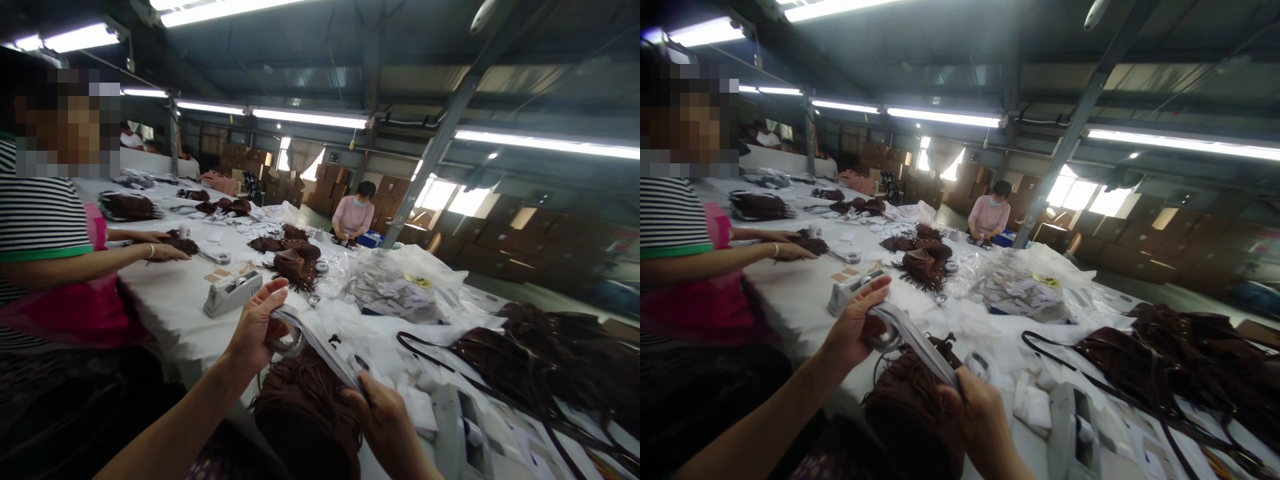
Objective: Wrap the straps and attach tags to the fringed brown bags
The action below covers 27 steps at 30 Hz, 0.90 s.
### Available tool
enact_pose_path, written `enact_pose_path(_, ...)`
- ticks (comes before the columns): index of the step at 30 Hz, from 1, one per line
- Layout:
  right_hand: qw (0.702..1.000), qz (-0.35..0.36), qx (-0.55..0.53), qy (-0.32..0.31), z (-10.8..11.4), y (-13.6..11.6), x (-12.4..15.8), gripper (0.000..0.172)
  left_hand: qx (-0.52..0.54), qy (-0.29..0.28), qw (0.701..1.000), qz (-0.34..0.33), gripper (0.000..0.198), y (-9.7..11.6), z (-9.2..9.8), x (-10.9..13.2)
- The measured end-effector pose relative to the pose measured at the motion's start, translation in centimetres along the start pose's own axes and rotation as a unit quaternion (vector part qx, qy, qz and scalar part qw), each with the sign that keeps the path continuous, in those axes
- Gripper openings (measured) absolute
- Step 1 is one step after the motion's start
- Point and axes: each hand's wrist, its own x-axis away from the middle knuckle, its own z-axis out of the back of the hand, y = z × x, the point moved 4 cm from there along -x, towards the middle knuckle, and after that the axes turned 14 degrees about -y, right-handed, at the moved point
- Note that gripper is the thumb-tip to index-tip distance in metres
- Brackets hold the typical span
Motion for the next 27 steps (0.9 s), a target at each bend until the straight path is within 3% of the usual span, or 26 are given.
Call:
enact_pose_path(3,0.996,0.017,-0.077,-0.037,-0.2,-0.7,-0.4,0.037,-0.037,-0.032,0.999,-0.005,0.041,-0.4,-1.2,0.1)
enact_pose_path(7,0.978,0.020,-0.206,-0.017,1.1,-3.8,-1.8,0.065,-0.099,-0.091,0.990,0.034,0.039,-1.9,-3.6,1.2)
enact_pose_path(12,0.961,-0.007,-0.275,0.037,-0.7,-5.8,-2.9,0.030,-0.039,-0.039,0.998,-0.016,0.035,-3.2,-4.2,2.4)
enact_pose_path(14,0.965,-0.023,-0.253,0.070,-1.5,-5.4,-2.7,0.029,-0.027,-0.022,0.999,-0.027,0.037,-4.0,-3.6,2.5)
enact_pose_path(17,0.982,-0.028,-0.181,0.041,-1.9,-4.4,-2.1,0.029,-0.082,-0.053,0.995,0.017,0.039,-5.0,-2.5,2.2)
enact_pose_path(20,0.995,-0.040,-0.081,-0.032,-1.5,-3.5,-1.5,0.022,-0.223,-0.170,0.957,0.078,0.058,-5.1,-2.0,1.8)
enact_pose_path(22,0.996,-0.035,-0.043,-0.070,-1.2,-3.5,-1.4,0.020,-0.340,-0.250,0.902,0.095,0.064,-4.7,-2.4,1.9)
enact_pose_path(24,0.995,-0.021,-0.045,-0.091,-0.8,-3.8,-1.6,0.022,-0.429,-0.284,0.853,0.091,0.060,-4.1,-3.0,2.2)
enact_pose_path(25,0.993,-0.016,-0.055,-0.098,-0.5,-4.0,-1.8,0.022,-0.444,-0.291,0.843,0.090,0.058,-3.9,-3.3,2.4)
enact_pose_path(27,0.991,-0.021,-0.072,-0.109,0.2,-4.2,-2.1,0.022,-0.408,-0.287,0.862,0.093,0.056,-3.8,-3.6,2.6)
